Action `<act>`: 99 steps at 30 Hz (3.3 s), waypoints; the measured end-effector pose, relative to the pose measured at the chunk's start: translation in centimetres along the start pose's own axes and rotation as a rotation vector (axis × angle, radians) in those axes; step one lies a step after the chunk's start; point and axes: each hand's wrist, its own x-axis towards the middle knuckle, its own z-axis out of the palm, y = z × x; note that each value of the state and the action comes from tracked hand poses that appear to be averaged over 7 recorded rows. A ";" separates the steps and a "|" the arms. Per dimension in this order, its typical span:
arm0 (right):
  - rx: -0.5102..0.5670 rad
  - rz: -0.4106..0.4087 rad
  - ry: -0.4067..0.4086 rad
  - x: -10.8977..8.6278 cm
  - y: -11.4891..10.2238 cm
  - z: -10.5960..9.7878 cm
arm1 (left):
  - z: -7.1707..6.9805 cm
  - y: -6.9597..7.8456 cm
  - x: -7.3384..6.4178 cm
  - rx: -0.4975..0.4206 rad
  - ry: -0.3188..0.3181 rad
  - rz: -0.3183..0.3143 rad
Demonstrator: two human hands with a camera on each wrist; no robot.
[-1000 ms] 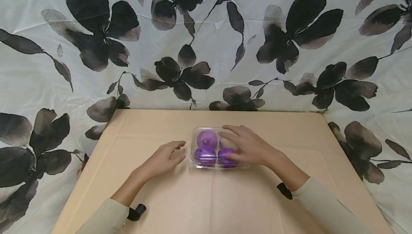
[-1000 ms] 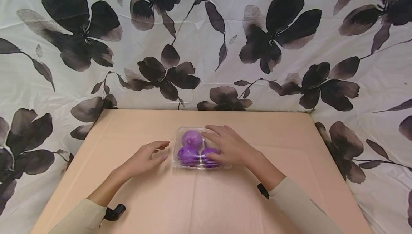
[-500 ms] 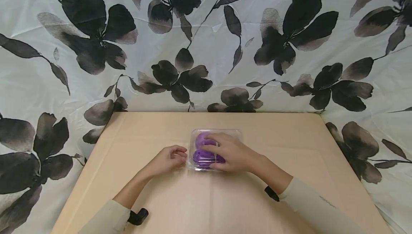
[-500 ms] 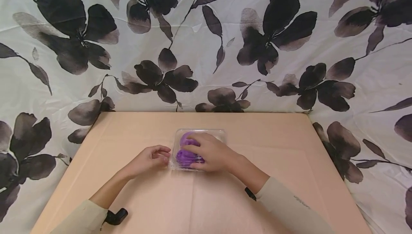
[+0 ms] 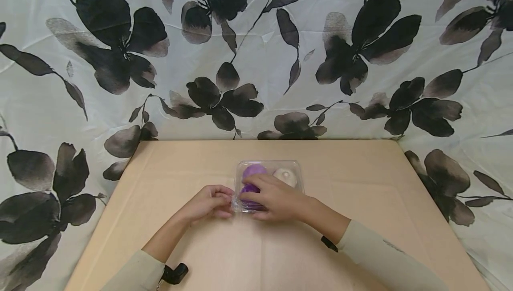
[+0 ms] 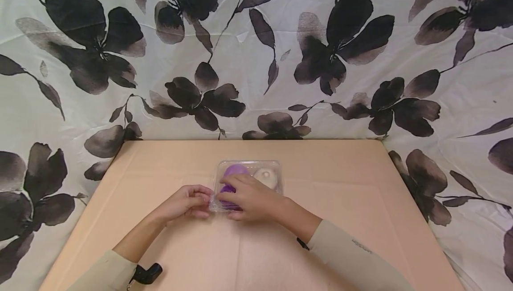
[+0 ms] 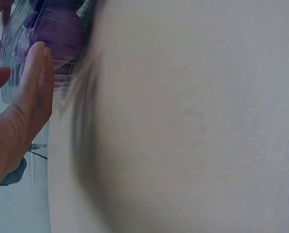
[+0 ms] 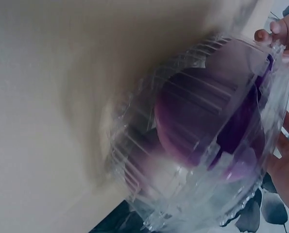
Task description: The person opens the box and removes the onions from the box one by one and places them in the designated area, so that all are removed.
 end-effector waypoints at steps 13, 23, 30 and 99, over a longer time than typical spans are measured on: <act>-0.087 -0.017 -0.031 0.7 0.4 0.6 | 0.7 -0.6 0.5 -0.212 0.012 -0.045; -0.199 -0.051 0.040 1.2 -0.1 1.0 | 1.0 -0.5 0.4 -0.238 0.022 -0.027; -0.288 -0.067 0.109 1.3 -1.4 1.8 | 0.9 -0.5 -0.4 -0.239 0.013 -0.029; -0.282 -0.112 0.343 2.0 -1.2 3.5 | 0.8 0.0 1.6 -0.118 0.102 -0.017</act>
